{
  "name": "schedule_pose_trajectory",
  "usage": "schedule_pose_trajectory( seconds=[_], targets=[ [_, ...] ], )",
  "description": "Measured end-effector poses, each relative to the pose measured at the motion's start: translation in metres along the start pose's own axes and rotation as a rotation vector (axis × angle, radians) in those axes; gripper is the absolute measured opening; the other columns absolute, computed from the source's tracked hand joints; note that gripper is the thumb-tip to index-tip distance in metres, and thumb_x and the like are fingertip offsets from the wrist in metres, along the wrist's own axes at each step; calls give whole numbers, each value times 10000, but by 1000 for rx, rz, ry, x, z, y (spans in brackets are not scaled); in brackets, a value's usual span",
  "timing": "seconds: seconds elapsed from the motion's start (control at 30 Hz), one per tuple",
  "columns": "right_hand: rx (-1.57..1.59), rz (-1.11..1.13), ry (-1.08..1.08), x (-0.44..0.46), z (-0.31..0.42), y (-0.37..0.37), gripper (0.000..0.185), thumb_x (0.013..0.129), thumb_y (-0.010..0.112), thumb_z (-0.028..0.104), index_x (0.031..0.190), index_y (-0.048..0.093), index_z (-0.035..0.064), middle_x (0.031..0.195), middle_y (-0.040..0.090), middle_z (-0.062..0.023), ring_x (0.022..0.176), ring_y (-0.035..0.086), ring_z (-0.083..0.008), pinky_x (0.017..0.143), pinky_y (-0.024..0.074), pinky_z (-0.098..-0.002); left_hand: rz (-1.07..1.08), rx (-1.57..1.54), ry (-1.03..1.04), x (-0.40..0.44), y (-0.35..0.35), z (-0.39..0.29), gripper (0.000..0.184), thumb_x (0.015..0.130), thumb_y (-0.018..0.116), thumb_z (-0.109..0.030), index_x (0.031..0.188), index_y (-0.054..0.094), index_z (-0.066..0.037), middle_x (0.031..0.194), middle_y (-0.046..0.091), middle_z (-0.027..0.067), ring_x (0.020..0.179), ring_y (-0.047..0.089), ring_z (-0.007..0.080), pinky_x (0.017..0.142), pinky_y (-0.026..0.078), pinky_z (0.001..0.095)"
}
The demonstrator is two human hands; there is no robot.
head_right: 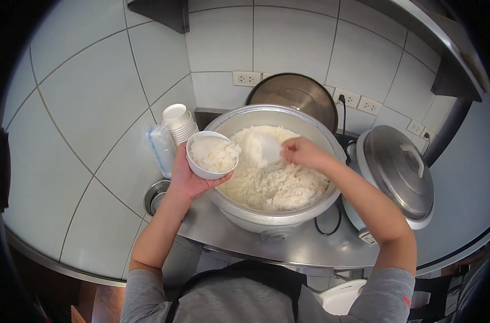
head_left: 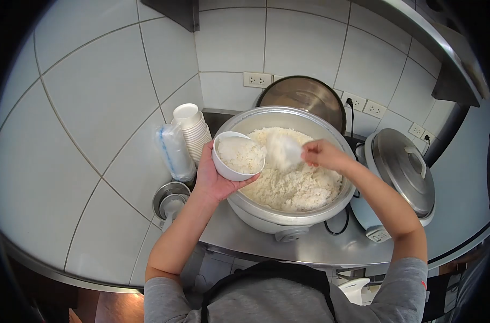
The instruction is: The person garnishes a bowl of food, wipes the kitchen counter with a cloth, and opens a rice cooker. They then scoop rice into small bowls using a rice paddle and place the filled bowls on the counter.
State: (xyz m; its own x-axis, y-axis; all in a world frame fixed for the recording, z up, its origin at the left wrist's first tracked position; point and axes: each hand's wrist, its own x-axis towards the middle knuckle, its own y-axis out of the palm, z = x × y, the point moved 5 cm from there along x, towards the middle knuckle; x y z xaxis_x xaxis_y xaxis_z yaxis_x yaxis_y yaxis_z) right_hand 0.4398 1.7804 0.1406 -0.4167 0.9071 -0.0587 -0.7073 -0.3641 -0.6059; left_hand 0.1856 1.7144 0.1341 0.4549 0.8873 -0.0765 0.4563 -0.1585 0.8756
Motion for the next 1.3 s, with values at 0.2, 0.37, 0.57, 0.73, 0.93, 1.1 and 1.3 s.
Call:
schedule_pose_trajectory(
  seconds=[0.2, 0.37, 0.57, 0.73, 0.93, 1.1, 1.3],
  targets=[
    [-257, -293, -260, -24, 87, 7, 356, 884, 538, 56, 1240, 551, 67, 772, 542, -81, 638, 555, -181, 618, 466, -316, -99, -57, 20, 19, 12, 10, 578, 861, 338, -509, 1306, 424, -150, 1335, 429, 131, 1205, 428, 330, 909, 402, 549],
    [-553, -303, -569, -36, 95, 46, 477, 825, 532, -6, 1277, 538, 148, 847, 492, -162, 776, 565, -305, 650, 472, -372, -110, -52, 33, 32, 16, 17, 545, 846, 338, -493, 1265, 464, -168, 1316, 449, 104, 1180, 447, 308, 894, 417, 532],
    [-145, 11, -429, -32, 84, 25, 444, 860, 551, 37, 1280, 547, 179, 759, 500, -47, 661, 483, -149, 586, 438, -299, 21, 32, -7, 42, 2, 24, 580, 870, 303, -533, 1290, 463, -166, 1309, 474, 102, 1156, 482, 313, 878, 438, 547],
    [37, -63, -169, -53, 115, -9, 451, 864, 585, 63, 1298, 520, 168, 708, 486, -19, 618, 434, -111, 596, 419, -272, 179, 142, 69, 40, 6, 19, 614, 871, 289, -555, 1301, 457, -149, 1314, 486, 105, 1138, 522, 320, 852, 460, 567],
    [-268, -30, -511, -61, 116, 26, 437, 854, 586, 75, 1281, 543, 155, 773, 502, -68, 698, 470, -148, 709, 432, -295, 183, 145, 211, 39, 1, 8, 575, 884, 317, -518, 1249, 513, -120, 1272, 531, 97, 1139, 534, 298, 914, 451, 500],
    [422, -186, -165, -57, 86, 14, 453, 873, 584, 88, 1317, 501, 115, 753, 473, -5, 637, 440, -109, 575, 399, -267, 216, 61, 376, 21, 6, 0, 518, 895, 349, -460, 1194, 548, -87, 1179, 588, 82, 1125, 541, 250, 954, 437, 411],
    [-83, -401, -798, -58, 97, 76, 453, 888, 571, 78, 1330, 493, 142, 769, 471, 42, 546, 393, -39, 470, 351, -204, 108, 14, 604, 16, -2, -2, 489, 898, 324, -476, 1160, 553, -132, 1169, 584, 40, 1094, 549, 232, 940, 434, 417]
  ],
)
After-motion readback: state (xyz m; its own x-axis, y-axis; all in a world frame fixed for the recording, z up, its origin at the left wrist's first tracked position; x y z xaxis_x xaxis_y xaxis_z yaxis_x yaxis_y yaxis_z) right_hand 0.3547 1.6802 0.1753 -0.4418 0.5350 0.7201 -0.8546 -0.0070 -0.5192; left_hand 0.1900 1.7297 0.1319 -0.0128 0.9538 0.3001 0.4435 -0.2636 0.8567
